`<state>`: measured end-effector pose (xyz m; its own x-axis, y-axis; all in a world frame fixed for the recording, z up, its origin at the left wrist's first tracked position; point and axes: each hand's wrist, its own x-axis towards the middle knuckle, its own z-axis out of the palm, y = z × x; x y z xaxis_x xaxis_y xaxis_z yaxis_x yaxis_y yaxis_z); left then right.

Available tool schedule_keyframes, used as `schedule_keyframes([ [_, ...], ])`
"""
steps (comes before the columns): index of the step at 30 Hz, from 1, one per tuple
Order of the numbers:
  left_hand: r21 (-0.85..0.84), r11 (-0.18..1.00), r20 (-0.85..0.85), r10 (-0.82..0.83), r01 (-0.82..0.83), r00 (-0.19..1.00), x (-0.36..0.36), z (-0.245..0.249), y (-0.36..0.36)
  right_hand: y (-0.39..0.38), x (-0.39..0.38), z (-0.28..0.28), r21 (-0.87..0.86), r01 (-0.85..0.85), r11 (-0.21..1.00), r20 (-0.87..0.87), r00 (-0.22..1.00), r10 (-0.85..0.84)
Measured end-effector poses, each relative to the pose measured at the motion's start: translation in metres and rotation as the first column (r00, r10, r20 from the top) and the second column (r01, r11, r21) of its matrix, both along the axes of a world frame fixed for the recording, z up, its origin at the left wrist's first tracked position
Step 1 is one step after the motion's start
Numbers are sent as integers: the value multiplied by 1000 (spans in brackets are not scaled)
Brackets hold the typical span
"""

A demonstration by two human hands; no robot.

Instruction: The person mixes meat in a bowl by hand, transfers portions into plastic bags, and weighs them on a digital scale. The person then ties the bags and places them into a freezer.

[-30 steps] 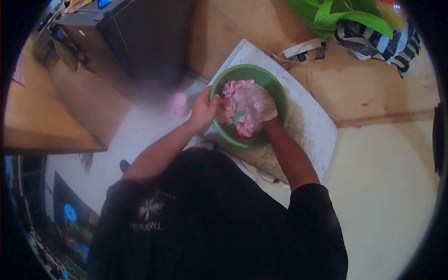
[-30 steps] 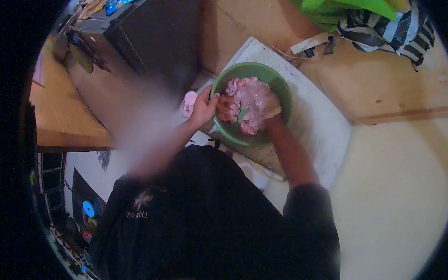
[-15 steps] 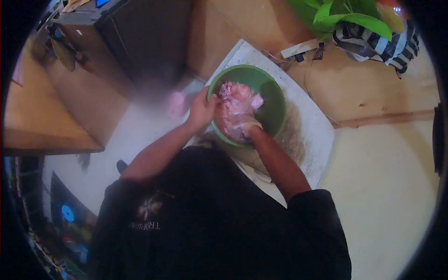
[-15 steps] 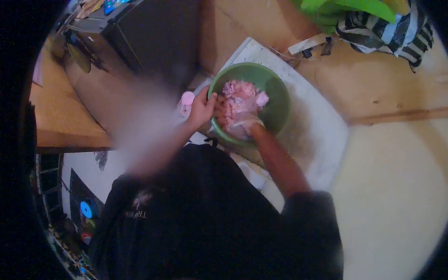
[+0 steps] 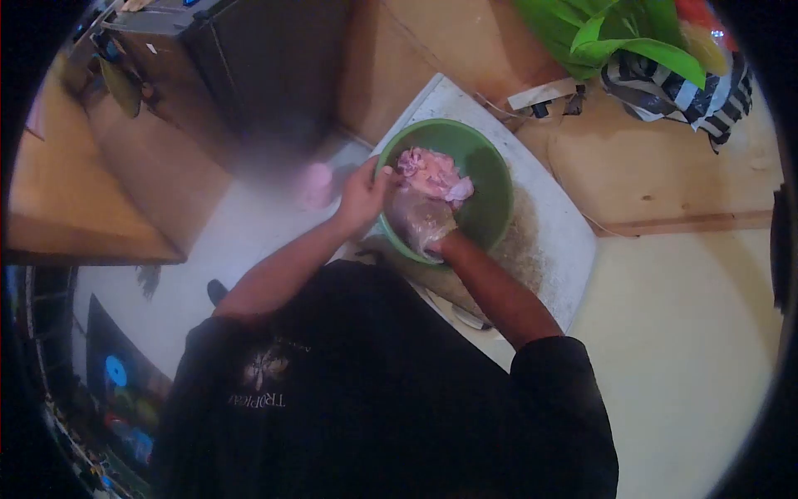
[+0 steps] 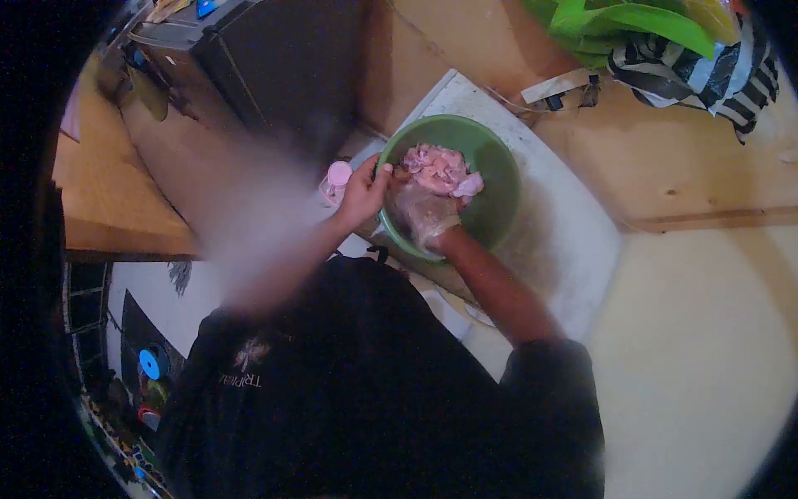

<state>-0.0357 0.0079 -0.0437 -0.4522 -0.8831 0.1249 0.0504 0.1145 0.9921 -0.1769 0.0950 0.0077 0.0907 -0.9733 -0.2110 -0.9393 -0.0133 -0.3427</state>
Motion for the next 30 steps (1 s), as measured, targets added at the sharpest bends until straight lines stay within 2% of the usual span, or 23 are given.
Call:
schedule_keyframes([
  [1,51,997,-38,-50,52,998,0,-2,-1,2,-4,-5,-6,-13,1000,-57,998,13],
  [4,98,993,-86,-58,66,995,1,4,3,-2,-28,-12,0,-35,999,-127,991,35],
  [8,137,986,-76,-80,90,994,4,37,9,-20,-65,-11,-98,-41,994,-116,993,30],
  [11,223,972,-191,-32,75,981,1,39,10,-39,-87,-6,-214,-43,976,-95,995,23],
  [14,282,952,-238,-51,119,970,-2,34,10,-53,-90,-14,-279,-53,959,-99,995,26],
  [16,258,958,-125,-92,122,988,-1,27,6,-53,-78,-28,-308,-75,949,-132,991,35],
  [17,257,959,-123,-93,123,988,-2,14,2,-49,-68,-40,-329,-105,938,-185,982,45],
  [19,-123,992,160,50,-30,986,-6,-16,-8,-43,-47,-60,-372,-163,914,-317,948,40],
  [21,-120,991,111,74,-60,991,-7,-6,-3,-35,-18,-31,-404,-99,909,-419,904,-87],
  [22,-114,990,58,96,-89,994,-6,-1,0,-33,-13,-13,-405,-97,909,-417,905,-90],
  [23,-113,990,58,94,-87,994,-6,1,3,-31,-9,1,-201,-21,979,-317,947,-45],
  [24,-113,991,54,84,-77,995,-5,3,4,-29,-7,9,18,30,999,-207,978,-25],
  [25,-120,990,46,78,-72,996,-6,6,0,-27,-12,6,7,27,1000,-213,977,-25],
  [27,-128,988,36,85,-80,996,-8,-4,-4,-18,-24,-1,69,-178,982,-293,937,190],
  [28,-125,989,35,87,-82,996,-8,-12,-4,-20,-34,0,69,-187,980,-294,935,199],
  [30,-141,984,24,114,-109,993,-10,-13,-6,-31,-49,11,231,-212,950,-339,898,282],
])
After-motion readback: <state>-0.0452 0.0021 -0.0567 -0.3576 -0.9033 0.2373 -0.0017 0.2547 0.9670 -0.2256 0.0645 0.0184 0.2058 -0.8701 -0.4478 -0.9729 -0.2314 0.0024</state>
